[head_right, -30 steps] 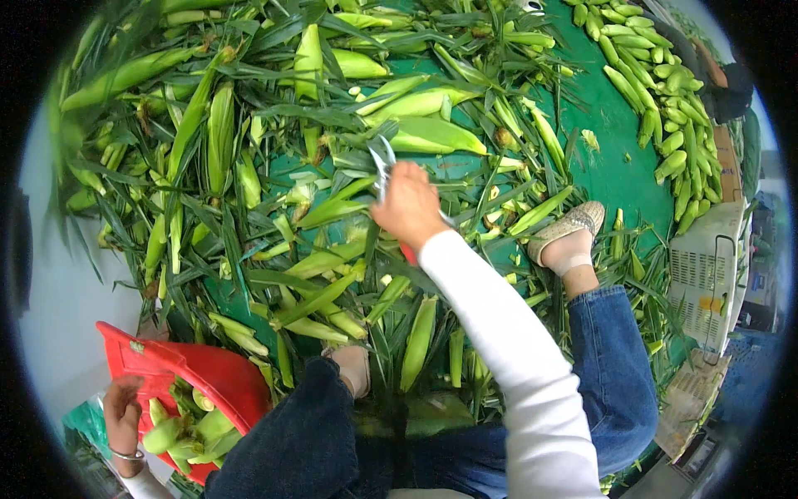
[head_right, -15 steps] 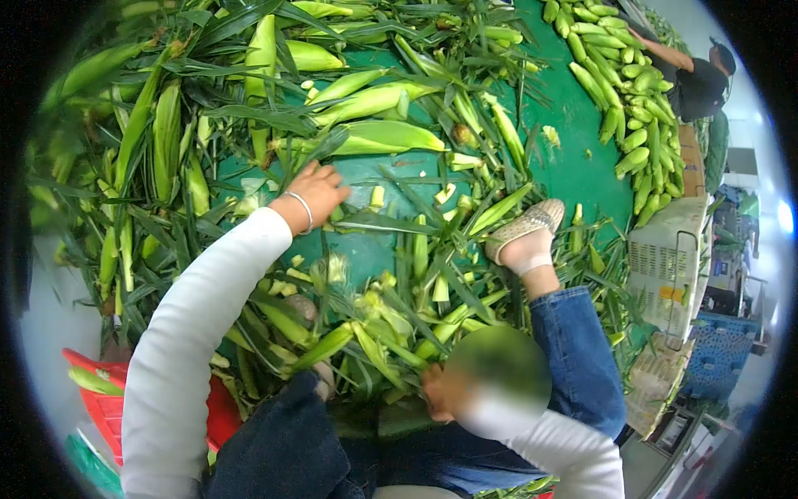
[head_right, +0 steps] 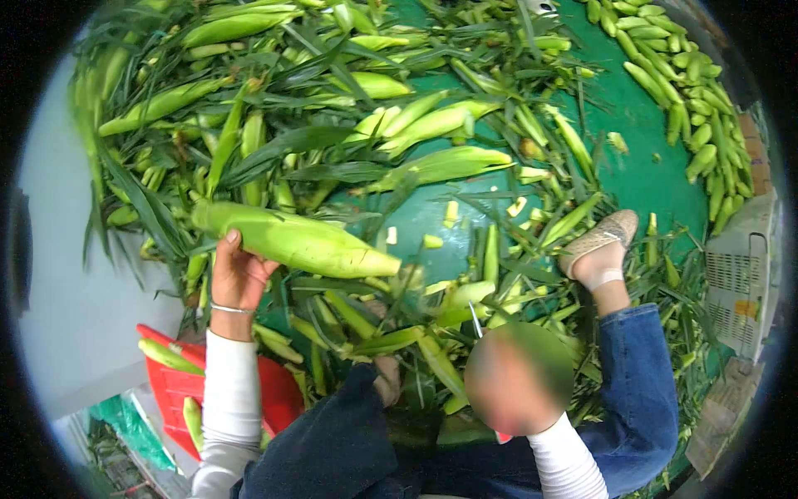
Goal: The person uses a pair of clippers to trim the stalks from corn cobs and peels the green husks by hand before placing the trimmed corn into a red plastic container.
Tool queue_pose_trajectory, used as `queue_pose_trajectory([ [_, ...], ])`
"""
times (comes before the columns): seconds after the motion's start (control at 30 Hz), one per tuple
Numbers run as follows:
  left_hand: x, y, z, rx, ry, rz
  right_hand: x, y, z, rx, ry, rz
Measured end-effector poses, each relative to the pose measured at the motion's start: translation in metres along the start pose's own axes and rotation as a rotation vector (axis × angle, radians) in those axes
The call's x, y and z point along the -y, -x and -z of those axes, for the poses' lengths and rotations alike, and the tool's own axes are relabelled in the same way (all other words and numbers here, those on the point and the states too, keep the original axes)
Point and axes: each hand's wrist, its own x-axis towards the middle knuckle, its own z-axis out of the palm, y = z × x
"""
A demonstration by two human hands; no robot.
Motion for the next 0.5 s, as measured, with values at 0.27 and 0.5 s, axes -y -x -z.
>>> queue_pose_trajectory([
  [0.27, 0.047, 0.024, 0.035, -0.055, 0.582, -0.109, 0.062, -0.093, 0.065, 0.185, -1.192, -0.438],
  [0.5, 0.054, 0.035, 0.032, 0.138, 0.63, -0.248, 0.072, -0.125, 0.066, 0.116, -1.875, -0.47],
])
